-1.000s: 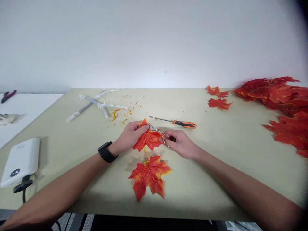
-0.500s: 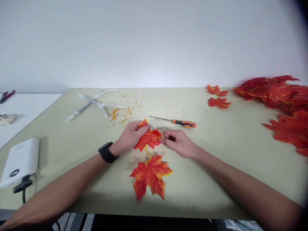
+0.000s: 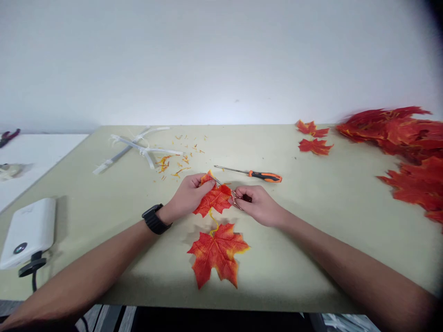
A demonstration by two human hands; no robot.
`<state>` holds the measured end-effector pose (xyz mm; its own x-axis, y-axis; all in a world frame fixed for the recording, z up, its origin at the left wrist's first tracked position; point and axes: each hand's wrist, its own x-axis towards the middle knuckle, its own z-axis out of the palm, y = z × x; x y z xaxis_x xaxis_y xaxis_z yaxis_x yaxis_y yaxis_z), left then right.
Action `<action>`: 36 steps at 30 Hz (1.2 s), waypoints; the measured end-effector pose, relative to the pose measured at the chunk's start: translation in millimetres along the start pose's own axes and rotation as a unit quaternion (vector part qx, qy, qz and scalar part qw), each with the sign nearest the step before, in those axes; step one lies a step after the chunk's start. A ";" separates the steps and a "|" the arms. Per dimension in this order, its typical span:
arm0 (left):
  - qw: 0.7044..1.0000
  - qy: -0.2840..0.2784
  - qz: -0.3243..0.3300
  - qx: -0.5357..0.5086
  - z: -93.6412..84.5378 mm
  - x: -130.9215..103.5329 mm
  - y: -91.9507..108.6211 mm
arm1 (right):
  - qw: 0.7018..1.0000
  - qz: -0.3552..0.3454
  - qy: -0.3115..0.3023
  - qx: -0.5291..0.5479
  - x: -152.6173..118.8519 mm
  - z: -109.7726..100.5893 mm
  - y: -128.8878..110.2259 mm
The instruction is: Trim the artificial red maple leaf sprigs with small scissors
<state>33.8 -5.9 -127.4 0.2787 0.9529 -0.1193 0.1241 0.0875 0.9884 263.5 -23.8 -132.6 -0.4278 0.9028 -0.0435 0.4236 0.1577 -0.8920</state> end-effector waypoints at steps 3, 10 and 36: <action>1.000 0.000 -0.003 -0.001 0.7 0.1 -0.1 | 1.000 -0.005 -0.006 0.007 0.1 -0.4 1.3; 1.000 0.013 -0.004 -0.002 3.3 0.3 0.0 | 1.000 -0.002 -0.007 0.019 0.4 -0.6 1.5; 0.999 0.029 -0.013 -0.042 7.0 -0.6 -1.9 | 0.999 -0.006 -0.016 0.038 1.2 -0.4 7.7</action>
<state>40.1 -8.7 -129.9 0.2201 0.9651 -0.1422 0.0494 0.1346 0.9897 266.5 -21.3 -139.4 -0.4584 0.8875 -0.0461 0.3564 0.1361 -0.9244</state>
